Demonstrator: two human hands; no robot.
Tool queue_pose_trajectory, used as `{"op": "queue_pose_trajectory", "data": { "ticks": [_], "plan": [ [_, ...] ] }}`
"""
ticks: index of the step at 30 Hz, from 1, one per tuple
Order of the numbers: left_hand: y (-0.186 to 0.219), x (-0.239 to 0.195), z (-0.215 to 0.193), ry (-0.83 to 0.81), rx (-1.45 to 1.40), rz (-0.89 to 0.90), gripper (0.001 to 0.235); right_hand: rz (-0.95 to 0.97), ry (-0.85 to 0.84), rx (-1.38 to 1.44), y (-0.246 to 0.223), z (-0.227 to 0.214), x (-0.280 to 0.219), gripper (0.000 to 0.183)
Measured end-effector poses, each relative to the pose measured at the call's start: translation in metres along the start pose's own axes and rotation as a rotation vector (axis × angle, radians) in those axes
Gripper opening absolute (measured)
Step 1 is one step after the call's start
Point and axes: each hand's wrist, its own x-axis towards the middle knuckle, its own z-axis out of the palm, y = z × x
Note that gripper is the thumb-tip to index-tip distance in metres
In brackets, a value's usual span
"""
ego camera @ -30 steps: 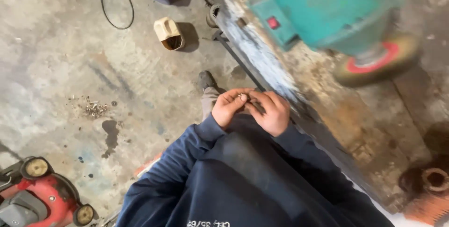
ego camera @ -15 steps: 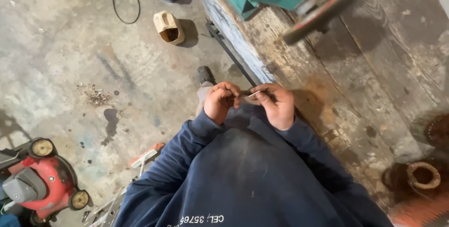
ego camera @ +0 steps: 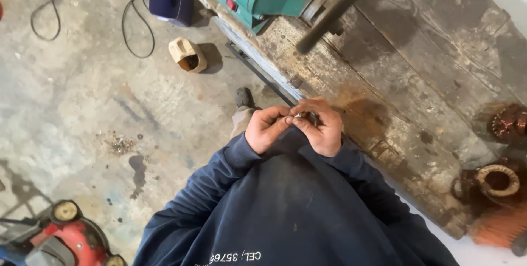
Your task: Polishing small metal fasteners using a bench grinder in a workshop.
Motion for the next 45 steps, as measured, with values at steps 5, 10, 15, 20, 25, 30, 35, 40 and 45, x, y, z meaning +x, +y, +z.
{"op": "queue_pose_trajectory", "data": {
  "ticks": [5, 10, 15, 20, 25, 30, 35, 40, 45],
  "plan": [
    [0.011, 0.028, -0.022, 0.013, -0.097, -0.029, 0.019, 0.193, -0.013, 0.166, 0.028, 0.022, 0.019, 0.028],
    [-0.026, 0.062, -0.052, 0.124, -0.017, -0.099, 0.018, 0.382, 0.190, 0.275, 0.065, 0.048, 0.040, 0.031],
    [0.016, 0.108, -0.043, 0.178, -0.019, -0.243, 0.017, 0.465, 0.548, 0.643, 0.077, 0.059, 0.071, 0.024],
    [0.018, 0.121, -0.044, 0.126, 0.123, -0.128, 0.018, 0.445, 0.620, 0.614, 0.071, 0.057, 0.083, 0.024],
    [-0.009, 0.117, -0.051, 0.116, 0.059, -0.151, 0.019, 0.507, 0.599, 0.549, 0.051, 0.055, 0.089, 0.025],
    [-0.012, 0.123, -0.055, 0.013, 0.133, -0.084, 0.021, 0.453, 0.607, 0.458, 0.069, 0.044, 0.080, 0.023],
    [0.023, 0.119, -0.058, 0.009, 0.741, -0.070, 0.019, 0.392, 0.462, -0.011, 0.043, 0.024, 0.072, 0.018],
    [0.048, 0.113, -0.043, 0.019, 0.586, -0.097, 0.027, 0.144, 0.292, -0.567, 0.007, 0.008, 0.077, 0.013],
    [0.037, 0.104, -0.040, 0.067, 0.579, 0.031, 0.020, 0.177, 0.264, -0.635, -0.007, 0.008, 0.080, 0.014]
  ]
}}
